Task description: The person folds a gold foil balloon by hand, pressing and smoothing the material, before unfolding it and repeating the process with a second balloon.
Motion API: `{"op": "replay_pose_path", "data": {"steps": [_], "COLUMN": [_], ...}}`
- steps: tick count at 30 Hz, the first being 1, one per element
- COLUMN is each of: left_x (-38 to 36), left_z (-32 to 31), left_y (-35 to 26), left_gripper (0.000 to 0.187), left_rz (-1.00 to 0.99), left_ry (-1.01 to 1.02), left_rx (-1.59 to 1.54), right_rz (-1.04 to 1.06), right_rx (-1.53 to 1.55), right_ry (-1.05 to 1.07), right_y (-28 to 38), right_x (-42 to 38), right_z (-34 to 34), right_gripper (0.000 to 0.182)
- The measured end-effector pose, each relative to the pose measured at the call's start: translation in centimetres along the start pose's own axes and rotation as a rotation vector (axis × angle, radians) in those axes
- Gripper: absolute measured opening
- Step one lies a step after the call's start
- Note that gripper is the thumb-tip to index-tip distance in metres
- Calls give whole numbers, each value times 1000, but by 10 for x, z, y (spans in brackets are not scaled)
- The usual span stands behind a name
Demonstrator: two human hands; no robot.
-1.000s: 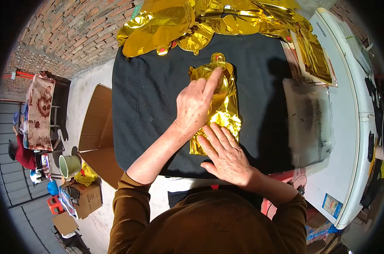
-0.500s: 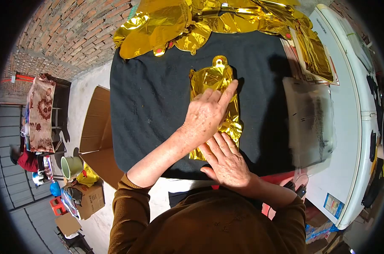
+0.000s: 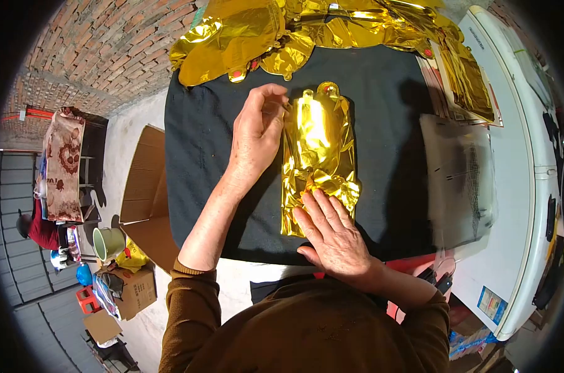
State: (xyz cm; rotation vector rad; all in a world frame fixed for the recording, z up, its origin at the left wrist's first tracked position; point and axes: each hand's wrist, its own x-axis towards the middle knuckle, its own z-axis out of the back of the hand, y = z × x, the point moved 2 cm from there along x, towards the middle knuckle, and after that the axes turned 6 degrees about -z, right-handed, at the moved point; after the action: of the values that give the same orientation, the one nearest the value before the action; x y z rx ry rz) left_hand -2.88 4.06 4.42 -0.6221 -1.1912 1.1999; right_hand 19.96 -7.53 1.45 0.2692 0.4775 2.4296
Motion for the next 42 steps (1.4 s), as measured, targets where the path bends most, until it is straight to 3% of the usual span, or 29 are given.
{"op": "replay_pose_path", "data": {"steps": [4,7,12,15,19,29,32,36,42], "left_x": [-2,11,45,55,68,80,86,97,103], "left_z": [3,3,4,5,12,12,12,11,13], "left_y": [5,13,21,19,28,36,36,34,39], "left_gripper": [51,61,51,48,35,30,29,25,25], "left_rz": [-147,-300,-62,-163,-53,-194,38,98,260], "left_ry": [116,264,594,685,786,829,905,995,1059], "left_rx": [495,494,4,253,354,244,18,-131,-118], "right_rz": [-1,0,1,-4,-1,-8,-16,-24,-27], "right_rx": [2,7,34,19,-25,58,96,68,48], "right_ry": [3,0,-16,-6,11,-55,-50,-3,79], "right_y": [1,0,0,-1,-1,0,-1,0,-1], "right_x": [0,0,0,0,0,3,3,4,6], "right_z": [1,0,0,0,2,9,8,8,8], "right_gripper": [89,88,88,87,86,90,92,90,86]}}
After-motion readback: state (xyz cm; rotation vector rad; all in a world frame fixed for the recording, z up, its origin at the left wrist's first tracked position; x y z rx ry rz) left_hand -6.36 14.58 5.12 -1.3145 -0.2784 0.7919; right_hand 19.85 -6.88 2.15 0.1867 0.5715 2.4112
